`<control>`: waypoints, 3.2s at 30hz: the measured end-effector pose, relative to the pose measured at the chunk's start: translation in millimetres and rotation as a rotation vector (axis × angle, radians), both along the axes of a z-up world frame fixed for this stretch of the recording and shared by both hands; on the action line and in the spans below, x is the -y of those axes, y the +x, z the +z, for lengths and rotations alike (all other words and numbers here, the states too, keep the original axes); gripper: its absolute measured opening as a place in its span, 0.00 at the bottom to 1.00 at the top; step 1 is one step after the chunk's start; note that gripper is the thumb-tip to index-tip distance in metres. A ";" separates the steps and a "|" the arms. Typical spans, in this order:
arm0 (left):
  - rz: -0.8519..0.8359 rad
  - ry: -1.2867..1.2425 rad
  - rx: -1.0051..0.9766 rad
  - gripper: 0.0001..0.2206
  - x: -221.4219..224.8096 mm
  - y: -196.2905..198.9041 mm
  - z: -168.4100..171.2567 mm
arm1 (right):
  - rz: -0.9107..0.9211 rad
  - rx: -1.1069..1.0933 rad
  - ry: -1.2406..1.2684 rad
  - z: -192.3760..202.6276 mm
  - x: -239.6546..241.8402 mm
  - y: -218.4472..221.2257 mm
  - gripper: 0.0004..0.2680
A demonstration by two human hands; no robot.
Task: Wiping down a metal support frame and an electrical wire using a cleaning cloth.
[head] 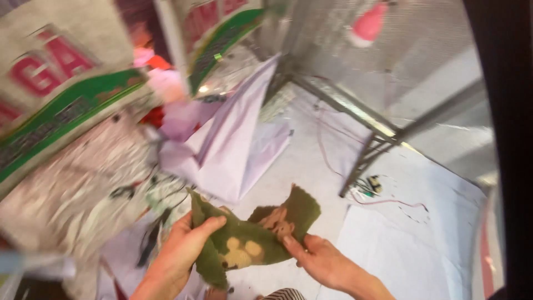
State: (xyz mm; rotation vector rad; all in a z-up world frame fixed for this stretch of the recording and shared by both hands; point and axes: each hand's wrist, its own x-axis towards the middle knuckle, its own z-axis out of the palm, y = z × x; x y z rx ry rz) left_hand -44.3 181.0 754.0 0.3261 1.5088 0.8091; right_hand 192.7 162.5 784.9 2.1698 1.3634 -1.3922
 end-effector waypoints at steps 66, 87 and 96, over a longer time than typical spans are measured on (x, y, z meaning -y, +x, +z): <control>-0.980 1.414 0.104 0.28 -474.6 841.5 160.1 | -1.077 0.026 0.422 59.2 -300.6 579.4 0.21; -0.837 1.706 -0.295 0.12 -479.9 833.9 76.4 | -0.754 0.047 0.580 90.2 -316.0 622.3 0.14; -0.814 1.708 -0.261 0.13 -476.4 827.2 77.7 | -0.773 0.020 0.544 95.0 -315.4 613.6 0.14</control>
